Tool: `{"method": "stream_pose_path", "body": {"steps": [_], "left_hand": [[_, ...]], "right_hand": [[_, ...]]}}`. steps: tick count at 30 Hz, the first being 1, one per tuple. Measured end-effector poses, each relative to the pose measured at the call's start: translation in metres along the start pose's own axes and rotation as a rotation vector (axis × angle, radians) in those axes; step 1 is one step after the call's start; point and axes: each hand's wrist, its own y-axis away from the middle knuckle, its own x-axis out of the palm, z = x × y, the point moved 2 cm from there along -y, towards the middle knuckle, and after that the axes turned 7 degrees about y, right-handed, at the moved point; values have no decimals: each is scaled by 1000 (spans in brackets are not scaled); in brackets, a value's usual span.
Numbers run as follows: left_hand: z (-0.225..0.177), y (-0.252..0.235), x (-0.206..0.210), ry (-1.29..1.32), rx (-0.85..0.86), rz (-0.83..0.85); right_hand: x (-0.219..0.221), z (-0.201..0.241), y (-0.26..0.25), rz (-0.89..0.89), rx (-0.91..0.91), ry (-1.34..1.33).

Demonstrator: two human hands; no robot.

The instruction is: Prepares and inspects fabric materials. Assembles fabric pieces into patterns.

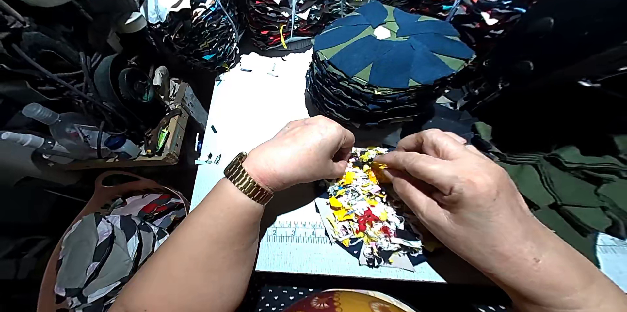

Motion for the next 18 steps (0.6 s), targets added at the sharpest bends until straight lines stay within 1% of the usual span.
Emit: {"method": "stream_pose_path", "body": {"steps": [2, 5, 7, 10, 12, 15, 18], "left_hand": [[5, 2, -6, 104, 9, 21], [17, 9, -18, 251, 7, 54], [20, 13, -24, 276, -39, 94], [20, 14, -23, 253, -81, 190], [18, 12, -18, 231, -70, 221], [14, 7, -13, 211, -34, 212], [15, 7, -13, 227, -27, 188]], "right_hand": [[1, 6, 1, 9, -8, 25], [15, 16, 13, 173, 34, 109], [31, 19, 24, 236, 63, 161], [41, 22, 27, 245, 55, 211], [42, 24, 24, 256, 52, 215], [43, 27, 21, 247, 68, 223], [40, 30, 20, 202, 76, 205]]}}
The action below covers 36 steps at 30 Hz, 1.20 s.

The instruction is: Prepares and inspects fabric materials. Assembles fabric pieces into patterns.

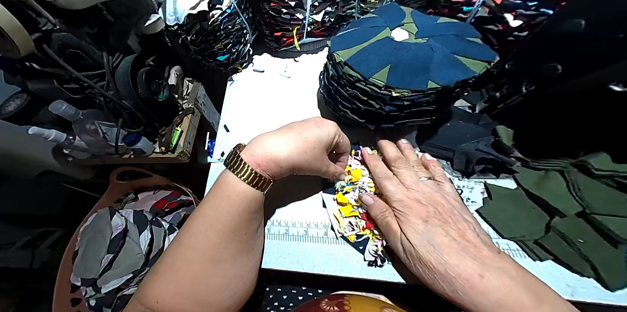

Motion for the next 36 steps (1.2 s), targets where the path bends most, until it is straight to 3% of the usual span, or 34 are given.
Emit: {"method": "stream_pose_path", "body": {"steps": [8, 15, 29, 36], "left_hand": [[10, 14, -20, 83, -18, -111], [7, 11, -14, 87, -26, -77], [6, -1, -3, 35, 9, -74], [8, 1, -6, -6, -16, -98]], "right_hand": [[0, 10, -3, 49, -112, -10], [-31, -13, -12, -196, -79, -204], [-13, -6, -17, -107, -142, -122], [-26, -6, -17, -175, -120, -204]]}}
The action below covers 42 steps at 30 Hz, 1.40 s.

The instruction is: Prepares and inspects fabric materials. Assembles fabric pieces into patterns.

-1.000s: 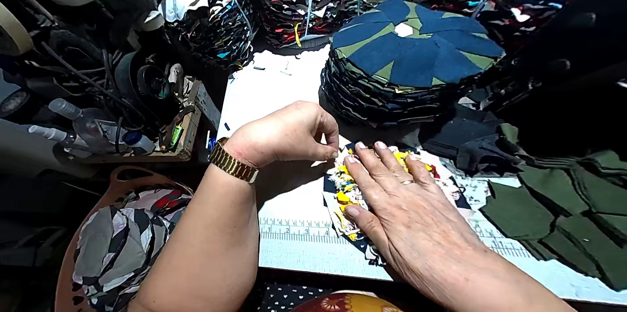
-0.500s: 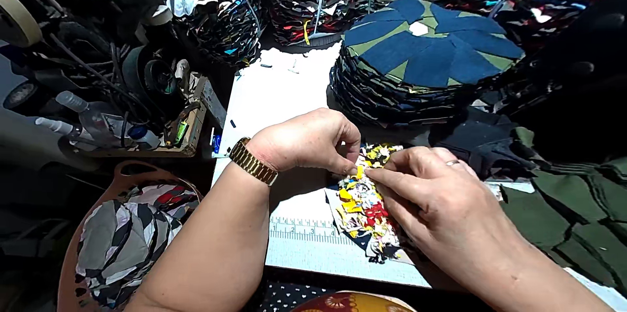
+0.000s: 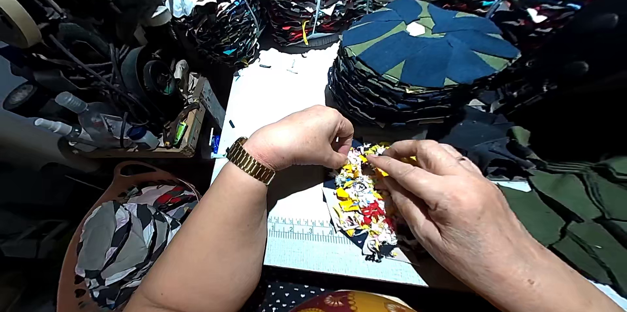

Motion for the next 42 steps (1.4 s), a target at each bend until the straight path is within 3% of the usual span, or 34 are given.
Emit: {"method": "stream_pose_path", "body": {"steps": [5, 10, 18, 24, 27, 34, 42], "left_hand": [[2, 2, -2, 56, -7, 35], [5, 8, -8, 108, 1, 59], [8, 11, -16, 66, 34, -59], [4, 13, -16, 195, 52, 34], [-1, 13, -14, 229, 59, 84], [-3, 6, -2, 122, 12, 121], [0, 7, -7, 119, 15, 86]], "right_hand": [[23, 4, 14, 168, -37, 138], [18, 3, 13, 143, -28, 80], [29, 3, 18, 209, -82, 106], [-10, -6, 19, 41, -85, -234], [-13, -4, 30, 83, -170, -335], [3, 0, 38, 83, -196, -271], [11, 15, 26, -18, -54, -189]]}}
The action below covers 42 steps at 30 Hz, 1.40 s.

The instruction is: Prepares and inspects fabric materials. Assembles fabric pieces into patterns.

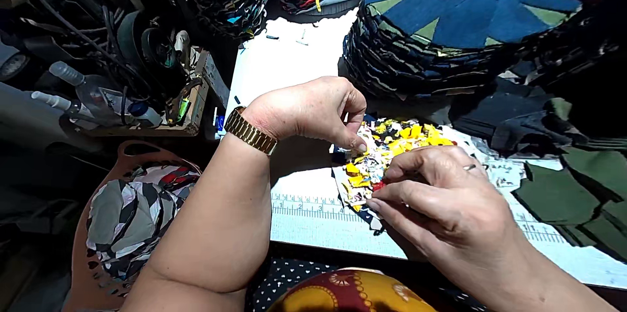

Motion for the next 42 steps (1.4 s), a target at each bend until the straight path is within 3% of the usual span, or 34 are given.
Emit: {"method": "stream_pose_path", "body": {"steps": [6, 13, 20, 27, 38, 42], "left_hand": [[3, 2, -5, -33, 47, -88], [4, 5, -10, -56, 63, -136], [6, 4, -11, -79, 87, -160], [6, 3, -11, -77, 83, -184], [8, 4, -14, -55, 88, -244], [9, 4, -15, -88, 116, -306]], "right_hand": [[-6, 8, -9, -100, 80, 3], [15, 7, -17, 171, 130, 232], [18, 4, -11, 152, 111, 186], [28, 6, -8, 224, 61, 361], [-2, 3, -21, 155, 92, 218], [9, 1, -20, 220, 110, 297]]}}
